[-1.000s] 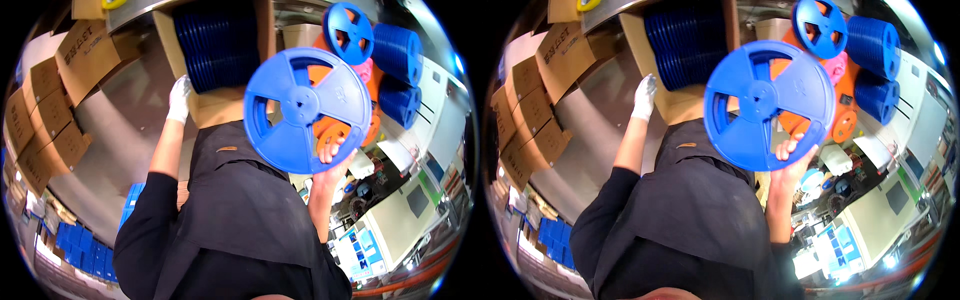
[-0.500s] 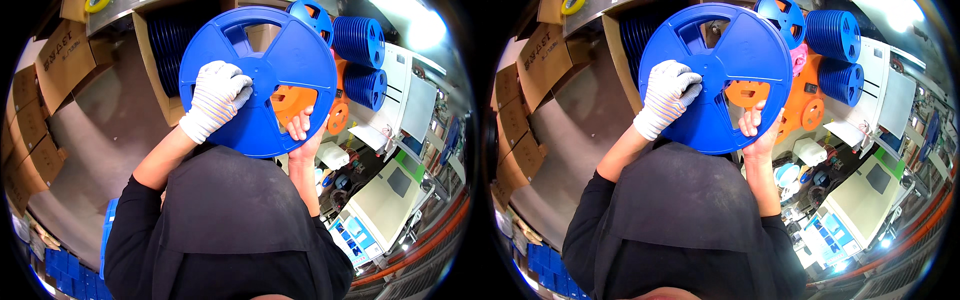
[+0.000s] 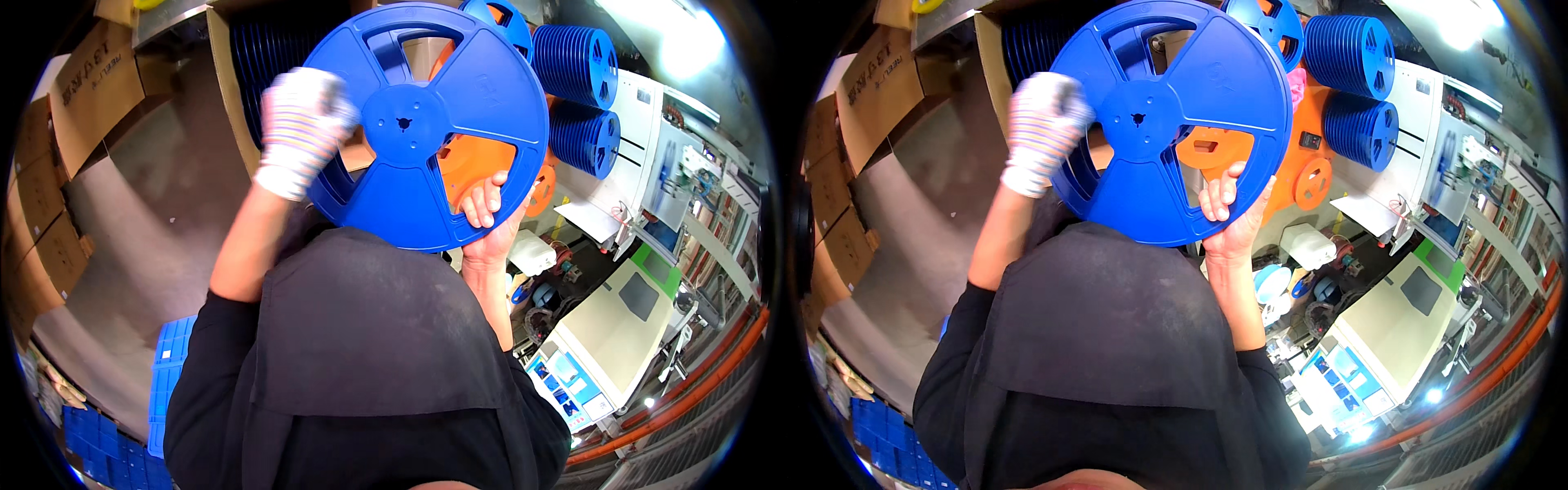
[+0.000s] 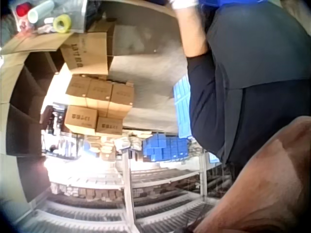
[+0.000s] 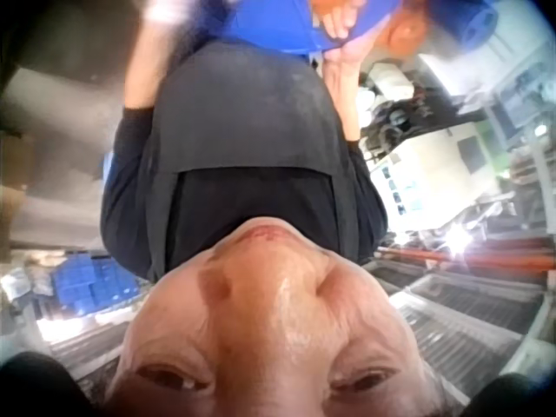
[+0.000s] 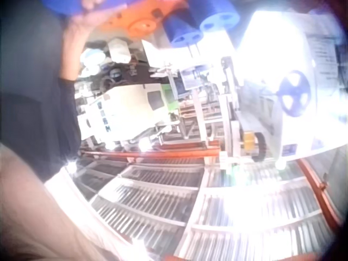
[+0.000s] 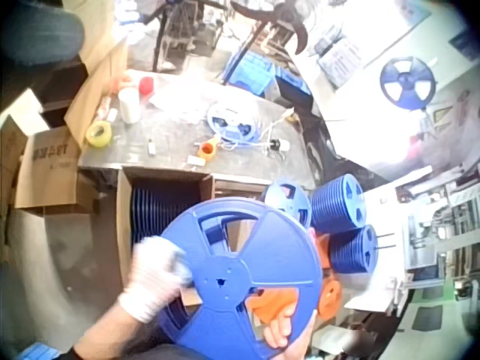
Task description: The person stacks blue plastic reels into a cardboard box, then closes and seals the box with tape. The person moves the sealed box to a stack of other boxes.
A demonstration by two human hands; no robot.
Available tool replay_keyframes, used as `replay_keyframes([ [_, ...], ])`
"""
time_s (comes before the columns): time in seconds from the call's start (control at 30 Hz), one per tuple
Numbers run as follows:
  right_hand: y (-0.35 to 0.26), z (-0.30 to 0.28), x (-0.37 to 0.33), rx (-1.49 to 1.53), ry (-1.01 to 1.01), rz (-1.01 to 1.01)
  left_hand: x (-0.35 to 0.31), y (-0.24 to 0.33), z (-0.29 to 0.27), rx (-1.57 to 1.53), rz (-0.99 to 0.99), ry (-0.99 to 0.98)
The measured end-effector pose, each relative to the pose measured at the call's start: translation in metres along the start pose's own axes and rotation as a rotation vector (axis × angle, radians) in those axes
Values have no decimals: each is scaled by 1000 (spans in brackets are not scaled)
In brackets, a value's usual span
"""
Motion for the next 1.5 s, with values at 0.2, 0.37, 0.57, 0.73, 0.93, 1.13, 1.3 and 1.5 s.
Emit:
replay_keyframes([
  [0.2,-11,-14,4,127,-10,22,-77,-201,-70,787,-337,-289],
  [0.37,-14,-15,25,168,-66,46,-112,-193,-67,831,-499,-168],
  [0.57,-11,-9,55,328,-105,97,-71,-113,-13,126,-266,148],
  [0.73,-4,1,56,295,-108,66,-37,-30,-16,23,-6,334],
  [0.93,21,32,26,-142,-318,54,-39,35,42,-639,-319,-241],
  [1.13,33,68,8,-599,-344,-13,-41,33,38,-1681,-452,-398],
  [1.3,-5,21,15,-646,6,-187,-59,21,0,-2103,-593,-544],
  [1.5,-33,-9,19,-675,176,-215,-68,24,-2,-2289,-587,-604],
])
Point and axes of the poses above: each hand's wrist, its own x-axis towards the middle knuckle, its own z-axis out of the palm, y = z × x, the point moved 3 cm from there along x, towards the middle knuckle, and after that the axes turned 12 degrees about x, right-handed, at the moved point
